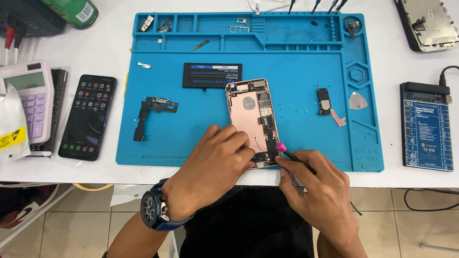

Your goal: The person disassembles a smartphone on a blue work mat, using a screwdriver and tweezers to remove screws and internal components. They carefully place the removed parts, including a battery and flex cables, onto the mat while working on the device's internal assembly.

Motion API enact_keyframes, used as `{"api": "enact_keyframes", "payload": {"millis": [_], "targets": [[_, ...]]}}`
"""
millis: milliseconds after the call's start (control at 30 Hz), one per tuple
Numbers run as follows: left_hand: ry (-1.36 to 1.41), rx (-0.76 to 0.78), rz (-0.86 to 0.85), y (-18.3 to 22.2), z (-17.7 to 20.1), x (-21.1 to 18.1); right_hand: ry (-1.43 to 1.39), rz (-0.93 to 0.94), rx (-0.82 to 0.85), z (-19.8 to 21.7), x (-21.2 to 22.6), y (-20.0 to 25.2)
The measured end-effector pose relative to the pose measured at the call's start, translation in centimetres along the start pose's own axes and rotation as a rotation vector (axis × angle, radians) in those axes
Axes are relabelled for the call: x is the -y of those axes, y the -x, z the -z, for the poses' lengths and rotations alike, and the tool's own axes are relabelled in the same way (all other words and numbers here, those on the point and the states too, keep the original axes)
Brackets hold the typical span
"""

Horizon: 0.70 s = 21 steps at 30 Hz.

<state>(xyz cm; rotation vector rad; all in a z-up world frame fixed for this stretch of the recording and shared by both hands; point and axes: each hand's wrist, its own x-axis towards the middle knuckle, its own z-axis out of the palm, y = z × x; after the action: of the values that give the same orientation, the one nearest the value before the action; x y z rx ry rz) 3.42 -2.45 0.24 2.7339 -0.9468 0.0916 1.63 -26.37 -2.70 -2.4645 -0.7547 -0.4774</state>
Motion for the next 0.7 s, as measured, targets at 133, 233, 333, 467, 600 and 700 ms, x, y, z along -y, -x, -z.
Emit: {"api": "enact_keyframes", "payload": {"millis": [133, 233, 333, 467, 600, 700], "targets": [[0.007, 0.026, -0.007, -0.7, 0.1, 0.5, 0.026, 0.028, 0.01, 0.1, 0.0, -0.1], [0.142, 0.102, -0.008, -1.1, 0.5, 1.0, 0.021, 0.029, 0.0, 0.0, 0.0, 0.0], [0.232, 0.146, 0.01, -1.2, 0.9, 1.7, 0.0, -0.017, 0.007, 0.0, 0.0, 0.0], [0.289, 0.168, 0.064, -1.0, 0.7, 1.9, -0.001, -0.011, 0.016, 0.1, 0.0, 0.0], [0.329, 0.133, 0.062, -0.6, 0.8, 1.9, -0.006, -0.021, 0.019, 0.0, 0.0, 0.0], [0.38, 0.124, 0.038, -0.3, 0.7, 2.0, -0.047, -0.048, 0.0, 0.1, 0.1, 0.0]]}}
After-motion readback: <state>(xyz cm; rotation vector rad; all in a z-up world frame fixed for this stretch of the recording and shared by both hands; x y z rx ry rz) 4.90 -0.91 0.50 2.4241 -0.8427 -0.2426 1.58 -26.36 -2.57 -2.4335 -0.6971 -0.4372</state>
